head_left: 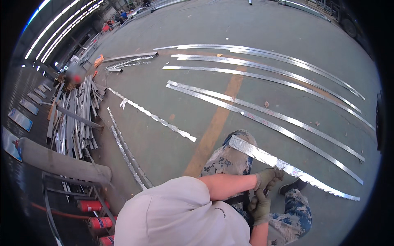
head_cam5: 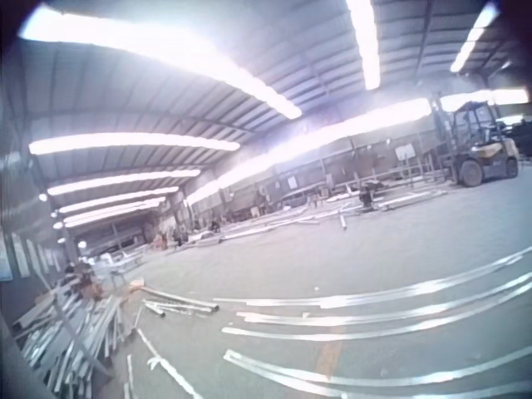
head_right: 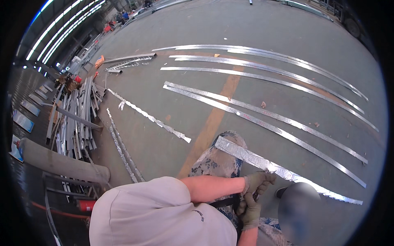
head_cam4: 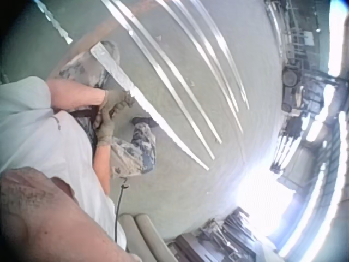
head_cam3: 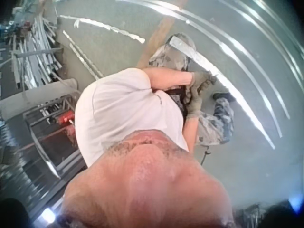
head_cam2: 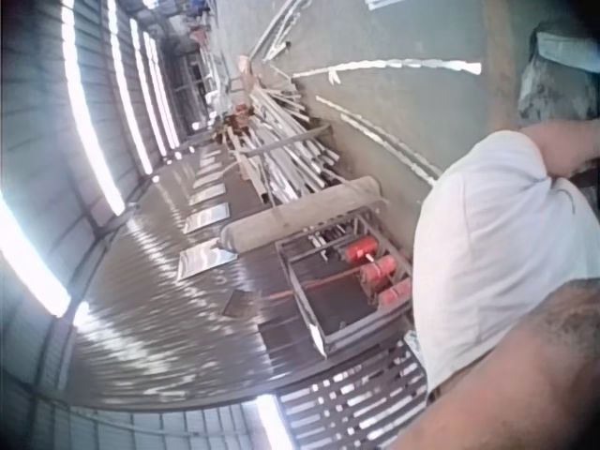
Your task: The person sits on the floor and uses tin snips to cut long metal strips into shorter pieces. They repeatedly position the snips, cut, and set the pieces aside on the floor.
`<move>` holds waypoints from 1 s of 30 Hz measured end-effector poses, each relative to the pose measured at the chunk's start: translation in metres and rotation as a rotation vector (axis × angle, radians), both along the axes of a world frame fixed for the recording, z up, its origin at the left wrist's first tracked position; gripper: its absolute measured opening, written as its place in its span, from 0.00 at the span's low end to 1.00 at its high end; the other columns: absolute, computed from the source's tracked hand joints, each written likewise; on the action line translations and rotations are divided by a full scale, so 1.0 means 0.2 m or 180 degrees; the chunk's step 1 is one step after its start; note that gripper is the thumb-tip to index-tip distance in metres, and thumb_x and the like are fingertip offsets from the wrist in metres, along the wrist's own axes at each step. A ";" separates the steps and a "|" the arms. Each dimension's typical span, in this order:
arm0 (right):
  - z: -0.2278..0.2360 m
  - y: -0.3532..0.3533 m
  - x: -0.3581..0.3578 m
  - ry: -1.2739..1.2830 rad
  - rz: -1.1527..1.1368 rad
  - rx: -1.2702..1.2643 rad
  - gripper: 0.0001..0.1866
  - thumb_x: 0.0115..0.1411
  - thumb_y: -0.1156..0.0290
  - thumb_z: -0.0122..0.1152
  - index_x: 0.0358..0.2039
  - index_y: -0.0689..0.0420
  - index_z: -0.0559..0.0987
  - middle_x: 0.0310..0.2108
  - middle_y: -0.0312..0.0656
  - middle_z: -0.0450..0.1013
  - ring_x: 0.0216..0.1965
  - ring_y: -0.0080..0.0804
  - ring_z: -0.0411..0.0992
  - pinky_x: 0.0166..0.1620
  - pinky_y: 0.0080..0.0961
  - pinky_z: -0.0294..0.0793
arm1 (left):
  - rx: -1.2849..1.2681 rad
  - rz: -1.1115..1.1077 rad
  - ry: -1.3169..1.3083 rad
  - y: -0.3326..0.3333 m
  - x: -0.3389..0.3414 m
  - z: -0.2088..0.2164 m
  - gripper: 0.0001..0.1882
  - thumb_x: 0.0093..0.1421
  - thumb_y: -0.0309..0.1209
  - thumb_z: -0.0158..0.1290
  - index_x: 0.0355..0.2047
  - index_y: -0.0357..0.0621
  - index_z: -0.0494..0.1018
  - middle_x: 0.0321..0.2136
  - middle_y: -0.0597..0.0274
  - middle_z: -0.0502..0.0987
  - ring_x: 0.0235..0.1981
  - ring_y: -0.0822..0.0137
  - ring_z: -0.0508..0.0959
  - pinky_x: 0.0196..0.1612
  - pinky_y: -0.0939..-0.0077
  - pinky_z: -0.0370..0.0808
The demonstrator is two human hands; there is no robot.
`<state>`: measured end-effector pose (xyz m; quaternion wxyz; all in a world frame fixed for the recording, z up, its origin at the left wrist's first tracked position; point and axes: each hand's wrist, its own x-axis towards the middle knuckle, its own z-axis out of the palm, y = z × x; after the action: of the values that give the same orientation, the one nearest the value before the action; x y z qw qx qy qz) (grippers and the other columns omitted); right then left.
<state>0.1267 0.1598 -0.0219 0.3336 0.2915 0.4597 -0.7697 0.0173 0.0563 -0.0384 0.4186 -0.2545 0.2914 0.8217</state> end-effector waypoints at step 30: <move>0.14 0.07 -0.05 -0.0170 -0.0133 -0.0347 0.19 0.66 0.53 0.66 0.33 0.59 0.80 0.19 0.38 0.75 0.13 0.28 0.68 0.15 0.26 0.60 | -0.0682 0.1389 0.0711 -0.30 -0.01 0.18 0.24 0.69 0.47 0.55 0.62 0.56 0.68 0.58 0.58 0.73 0.57 0.56 0.75 0.56 0.53 0.74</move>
<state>0.1171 0.1746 0.0071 0.3450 0.3029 0.4019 -0.7923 0.0159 -0.0045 -0.0016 0.1674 -0.2619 0.3593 0.8799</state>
